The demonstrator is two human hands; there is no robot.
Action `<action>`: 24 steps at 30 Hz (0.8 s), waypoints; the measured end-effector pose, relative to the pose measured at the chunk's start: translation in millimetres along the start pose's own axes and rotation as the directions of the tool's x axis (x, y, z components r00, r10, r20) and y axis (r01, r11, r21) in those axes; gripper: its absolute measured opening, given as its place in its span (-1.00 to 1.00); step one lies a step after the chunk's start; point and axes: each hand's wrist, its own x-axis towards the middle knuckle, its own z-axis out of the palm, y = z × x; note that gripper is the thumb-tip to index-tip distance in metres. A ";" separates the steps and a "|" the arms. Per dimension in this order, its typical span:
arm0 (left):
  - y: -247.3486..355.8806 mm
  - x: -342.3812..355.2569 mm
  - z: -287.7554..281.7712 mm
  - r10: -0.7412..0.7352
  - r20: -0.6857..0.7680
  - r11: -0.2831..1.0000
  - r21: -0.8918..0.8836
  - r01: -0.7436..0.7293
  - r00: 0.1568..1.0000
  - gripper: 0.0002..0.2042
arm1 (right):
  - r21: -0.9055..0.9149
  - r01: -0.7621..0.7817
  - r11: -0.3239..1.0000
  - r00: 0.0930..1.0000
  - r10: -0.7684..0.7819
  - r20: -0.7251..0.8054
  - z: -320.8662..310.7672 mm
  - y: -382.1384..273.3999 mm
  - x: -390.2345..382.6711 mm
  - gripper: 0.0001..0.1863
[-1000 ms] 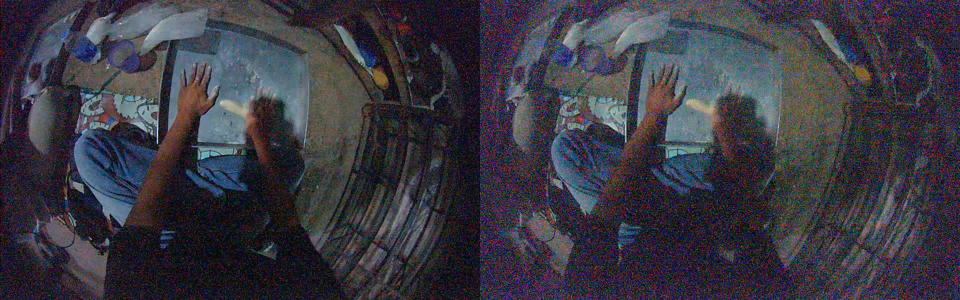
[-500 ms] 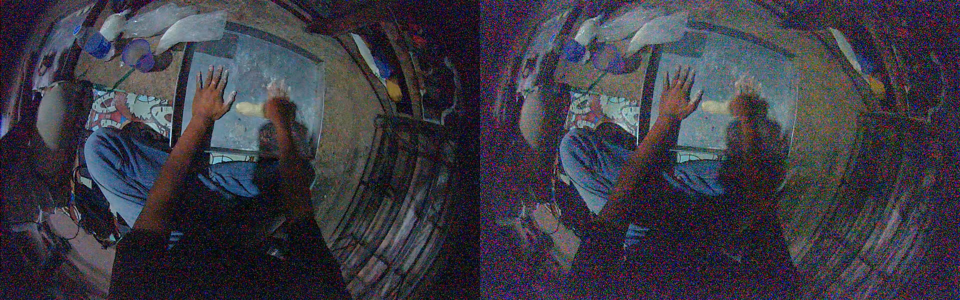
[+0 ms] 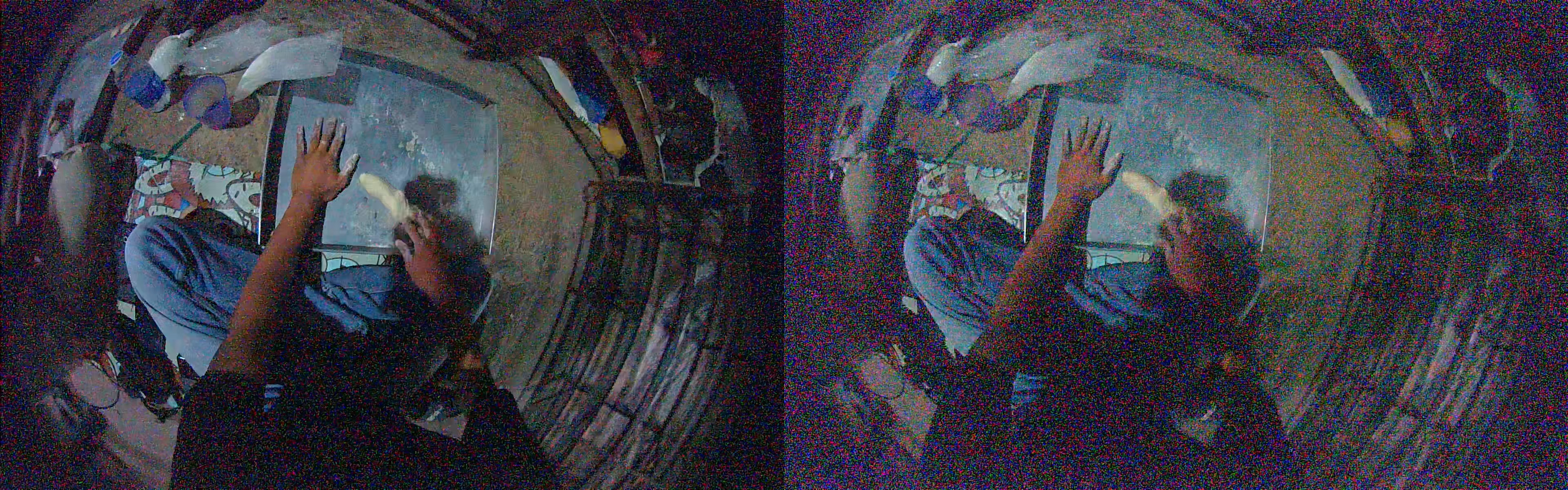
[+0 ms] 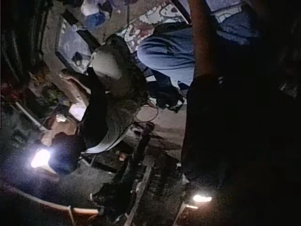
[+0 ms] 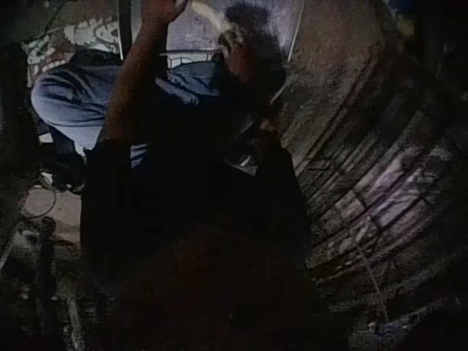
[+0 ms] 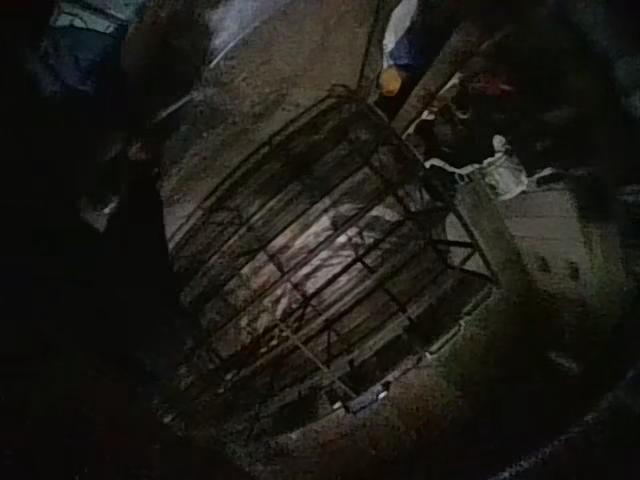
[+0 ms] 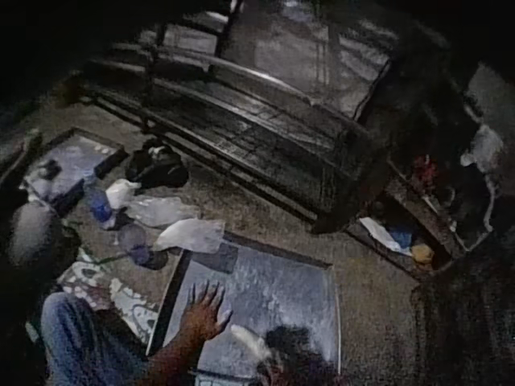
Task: The person kneads a piece of dough on a metal tray using their hands, repeatedly pressing, rolling, and folding it.
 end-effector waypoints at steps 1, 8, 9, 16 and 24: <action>-0.2 -0.4 0.3 -0.003 -0.010 1.000 -0.024 0.002 1.000 -0.30 | -0.032 0.084 0.996 0.996 -0.085 -0.010 -2.2 -2.2 -0.8 -0.67; -2.3 0.2 -0.4 0.016 -0.066 0.998 -0.067 -0.020 0.998 -0.32 | 0.227 -0.320 0.920 0.930 0.351 -0.113 25.7 14.6 61.7 -0.59; -2.1 0.6 -0.5 0.015 -0.072 0.997 -0.068 -0.020 0.997 -0.33 | 0.117 -0.219 0.969 0.941 0.242 -0.238 39.0 12.2 79.3 -0.59; -0.5 1.2 1.6 0.020 -0.081 0.999 -0.026 -0.022 0.996 -0.34 | -0.079 -0.075 0.994 0.997 0.072 -0.038 69.5 -12.3 82.7 -0.48; -0.7 2.3 -0.7 0.026 -0.021 0.998 0.065 -0.025 0.999 -0.33 | -0.050 0.067 0.996 0.994 -0.063 0.084 30.9 -39.6 38.1 -0.54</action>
